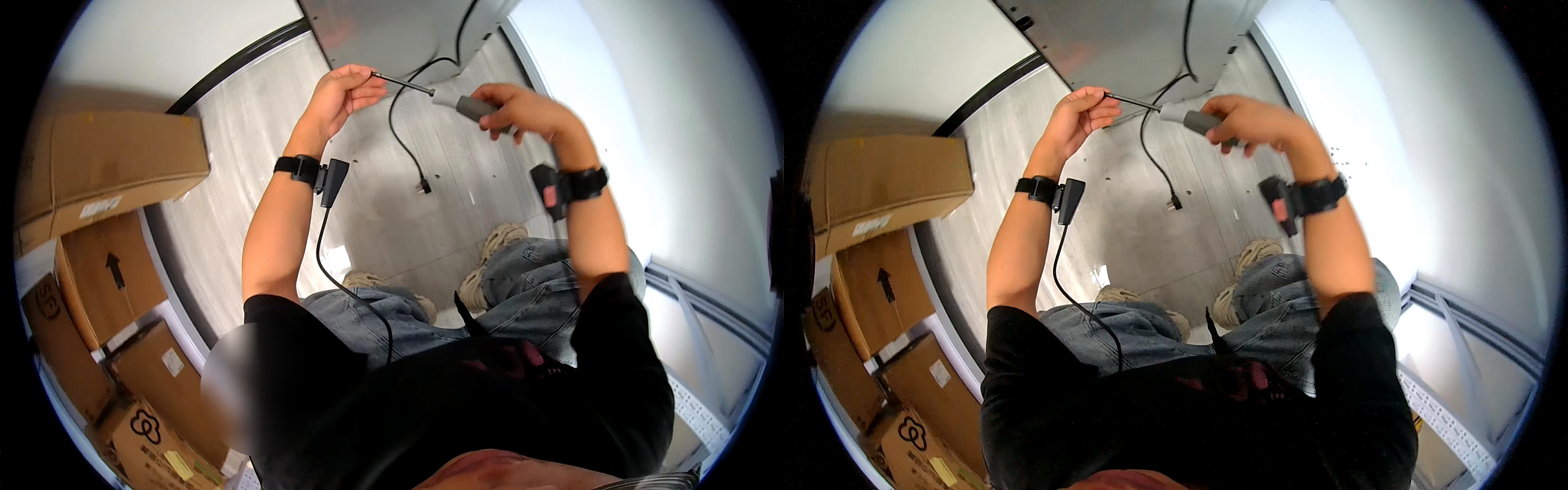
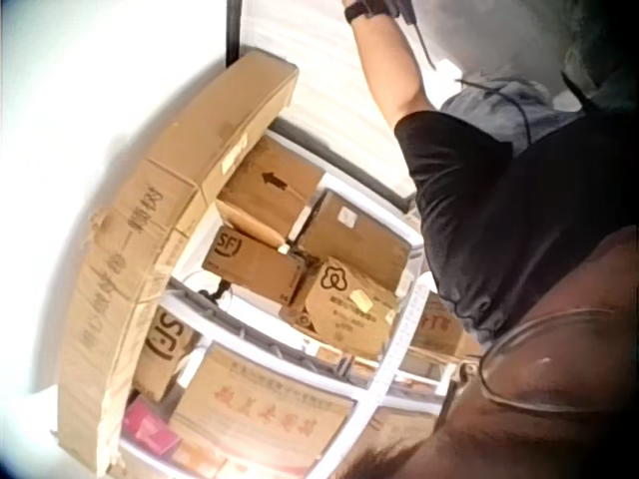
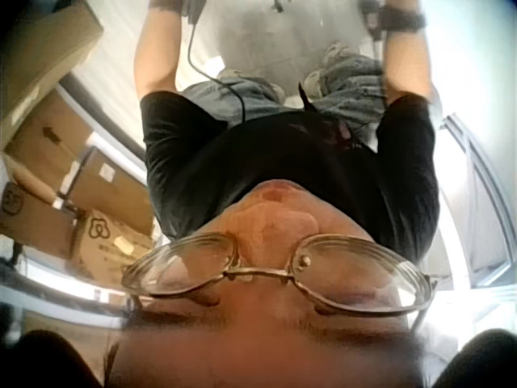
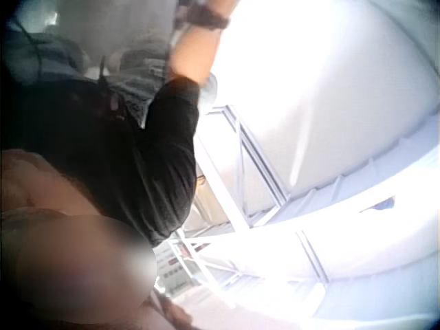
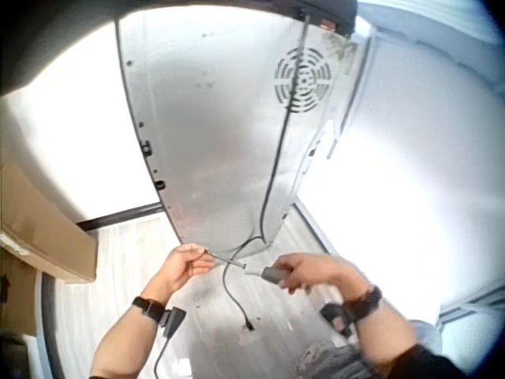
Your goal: The person uses a screwdriver to fasten screws into the back panel of a large appliance. They repeatedly pick up screws and tighten them into place.
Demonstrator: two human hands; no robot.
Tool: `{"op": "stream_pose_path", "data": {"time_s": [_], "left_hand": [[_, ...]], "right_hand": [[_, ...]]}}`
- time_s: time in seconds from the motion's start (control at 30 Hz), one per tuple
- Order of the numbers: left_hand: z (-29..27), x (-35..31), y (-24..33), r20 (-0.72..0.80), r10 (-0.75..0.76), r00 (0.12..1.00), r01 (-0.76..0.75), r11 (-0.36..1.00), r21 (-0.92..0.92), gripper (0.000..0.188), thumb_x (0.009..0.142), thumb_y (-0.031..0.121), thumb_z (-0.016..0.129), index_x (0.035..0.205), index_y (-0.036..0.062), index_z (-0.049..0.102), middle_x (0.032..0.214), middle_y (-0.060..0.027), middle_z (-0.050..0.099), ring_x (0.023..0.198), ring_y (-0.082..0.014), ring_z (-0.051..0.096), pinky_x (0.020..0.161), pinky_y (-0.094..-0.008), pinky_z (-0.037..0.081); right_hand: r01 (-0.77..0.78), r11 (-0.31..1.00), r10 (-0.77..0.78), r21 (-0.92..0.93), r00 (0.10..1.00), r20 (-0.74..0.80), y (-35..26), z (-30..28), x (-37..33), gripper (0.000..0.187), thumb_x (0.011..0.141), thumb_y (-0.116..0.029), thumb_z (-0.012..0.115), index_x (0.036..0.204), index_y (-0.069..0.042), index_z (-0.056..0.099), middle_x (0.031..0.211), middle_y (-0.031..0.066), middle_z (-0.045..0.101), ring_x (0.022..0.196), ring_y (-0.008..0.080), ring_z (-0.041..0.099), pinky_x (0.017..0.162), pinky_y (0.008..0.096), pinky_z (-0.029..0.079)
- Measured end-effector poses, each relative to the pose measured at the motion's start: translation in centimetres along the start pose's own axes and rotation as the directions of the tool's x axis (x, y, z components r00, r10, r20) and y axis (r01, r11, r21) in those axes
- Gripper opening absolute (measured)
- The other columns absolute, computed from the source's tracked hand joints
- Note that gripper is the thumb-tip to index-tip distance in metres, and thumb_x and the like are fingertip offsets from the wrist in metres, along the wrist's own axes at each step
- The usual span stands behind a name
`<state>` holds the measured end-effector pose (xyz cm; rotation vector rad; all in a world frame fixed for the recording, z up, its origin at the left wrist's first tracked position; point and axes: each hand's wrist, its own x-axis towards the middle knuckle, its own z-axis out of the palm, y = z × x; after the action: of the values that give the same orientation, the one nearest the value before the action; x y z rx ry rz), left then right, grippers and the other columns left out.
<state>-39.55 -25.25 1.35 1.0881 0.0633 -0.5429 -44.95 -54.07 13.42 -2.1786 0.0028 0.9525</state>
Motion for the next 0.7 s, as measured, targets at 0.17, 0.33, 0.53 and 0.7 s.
{"op": "stream_pose_path", "data": {"time_s": [0.17, 0.33, 0.53, 0.7], "left_hand": [[5.7, 1.6, -0.9, 0.141, -0.001, 0.990, -0.016, 0.993, 0.118, 0.014, 0.094, 0.014, 0.055, 0.094, 0.0018, 0.062, 0.095, -0.0144, 0.068, 0.083, -0.0198, 0.067, 0.072, -0.0280, 0.056], [14.3, 2.9, -3.8, 0.178, 0.011, 0.984, -0.047, 0.980, 0.196, 0.013, 0.094, 0.014, 0.055, 0.094, 0.0020, 0.062, 0.092, -0.0132, 0.068, 0.079, -0.0188, 0.067, 0.072, -0.0287, 0.054], [21.5, 8.4, -10.2, 0.171, -0.044, 0.984, 0.001, 0.970, 0.243, 0.014, 0.093, 0.014, 0.056, 0.095, 0.0009, 0.061, 0.089, -0.0119, 0.068, 0.078, -0.0183, 0.066, 0.072, -0.0291, 0.054], [26.9, 13.0, -17.1, 0.174, -0.138, 0.975, 0.065, 0.927, 0.369, 0.013, 0.091, 0.012, 0.058, 0.092, -0.0001, 0.063, 0.086, -0.0115, 0.068, 0.077, -0.0173, 0.065, 0.072, -0.0284, 0.054]], "right_hand": [[0.052, 0.987, -0.045, -0.154, 0.998, 0.048, 1.9, -8.3, -3.7, 0.035, 0.078, -0.009, 0.058, 0.112, -0.004, 0.060, 0.079, 0.0012, 0.065, 0.062, 0.0083, 0.063, 0.040, 0.0195, 0.039], [0.004, 0.976, -0.002, -0.216, 1.000, 0.014, 7.3, -13.4, -7.8, 0.037, 0.075, -0.010, 0.058, 0.112, -0.005, 0.061, 0.078, 0.0025, 0.065, 0.062, 0.0095, 0.062, 0.041, 0.0211, 0.042], [0.078, 0.992, -0.069, 0.101, 0.994, -0.085, 20.2, -16.2, -9.0, 0.044, 0.072, -0.016, 0.065, 0.115, -0.016, 0.058, 0.075, 0.0018, 0.061, 0.056, 0.0099, 0.053, 0.050, 0.0220, 0.045], [0.118, 0.928, -0.050, 0.353, 0.979, -0.196, 33.2, -15.8, -9.6, 0.038, 0.072, -0.016, 0.065, 0.110, -0.012, 0.064, 0.073, 0.0024, 0.060, 0.056, 0.0091, 0.051, 0.050, 0.0231, 0.043]]}}
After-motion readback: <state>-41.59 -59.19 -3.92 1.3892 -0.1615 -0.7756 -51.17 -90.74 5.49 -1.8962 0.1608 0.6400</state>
